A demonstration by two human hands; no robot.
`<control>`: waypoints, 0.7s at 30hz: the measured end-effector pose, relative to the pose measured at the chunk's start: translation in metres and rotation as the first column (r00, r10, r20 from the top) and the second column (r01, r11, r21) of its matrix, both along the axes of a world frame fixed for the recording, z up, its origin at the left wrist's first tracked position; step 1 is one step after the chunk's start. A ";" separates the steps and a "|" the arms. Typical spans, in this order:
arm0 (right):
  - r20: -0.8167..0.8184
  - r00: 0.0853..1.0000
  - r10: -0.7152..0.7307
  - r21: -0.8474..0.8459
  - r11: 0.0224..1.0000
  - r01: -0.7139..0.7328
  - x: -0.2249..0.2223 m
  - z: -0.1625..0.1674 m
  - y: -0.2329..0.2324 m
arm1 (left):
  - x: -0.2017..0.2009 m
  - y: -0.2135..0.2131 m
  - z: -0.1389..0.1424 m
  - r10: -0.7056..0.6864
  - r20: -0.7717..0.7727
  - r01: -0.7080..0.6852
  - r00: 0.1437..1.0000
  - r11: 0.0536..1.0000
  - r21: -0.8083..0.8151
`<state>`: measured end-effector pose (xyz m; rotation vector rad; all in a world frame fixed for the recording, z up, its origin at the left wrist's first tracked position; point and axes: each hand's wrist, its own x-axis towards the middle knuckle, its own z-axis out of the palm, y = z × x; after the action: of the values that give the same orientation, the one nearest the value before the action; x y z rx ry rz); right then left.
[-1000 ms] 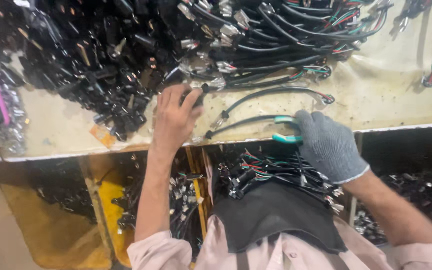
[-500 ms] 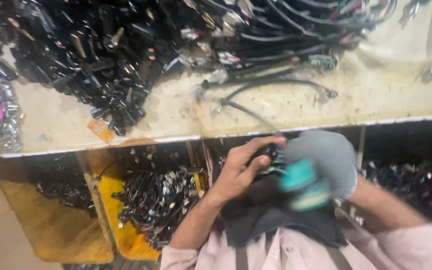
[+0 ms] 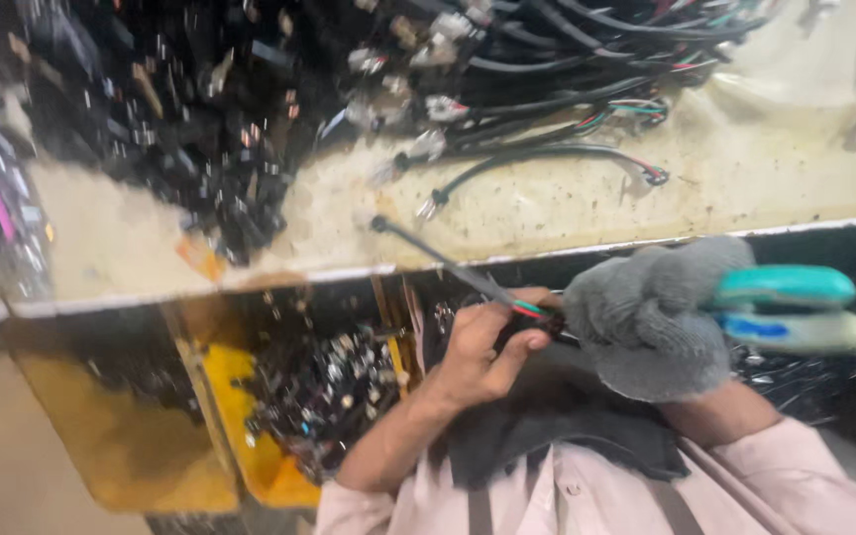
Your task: The person repeatedly picks up black electrical wires from a pile on a workbench, uses a teal-handled tool to strip the insulation from the ends, and places the processed wires into a yellow bin below. The camera shakes frequently throughout the clip.
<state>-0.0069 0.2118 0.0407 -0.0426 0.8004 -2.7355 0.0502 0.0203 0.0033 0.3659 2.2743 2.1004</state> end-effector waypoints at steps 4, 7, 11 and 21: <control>0.100 0.995 -0.020 0.111 0.994 0.009 -0.009 -0.014 0.009 | 0.004 0.010 0.003 -0.147 0.004 0.146 0.989 0.975 -0.166; -0.165 0.986 -0.024 0.625 0.771 0.124 -0.039 -0.013 0.015 | 0.006 0.012 0.008 -0.401 -0.092 0.196 0.912 0.621 -0.759; -0.256 0.762 0.595 0.777 -0.342 0.528 -0.073 -0.007 0.032 | -0.021 -0.028 0.012 -0.295 0.255 0.359 0.921 0.384 -0.851; -0.072 0.779 0.623 0.768 -0.463 0.442 -0.073 -0.040 0.058 | -0.100 -0.135 -0.024 0.373 -0.412 -0.555 0.831 0.594 -0.583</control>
<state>-0.0804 0.2699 0.0008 -0.6297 2.8663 -0.4022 -0.0497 -0.1145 -0.0211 -0.0312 3.3789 1.1584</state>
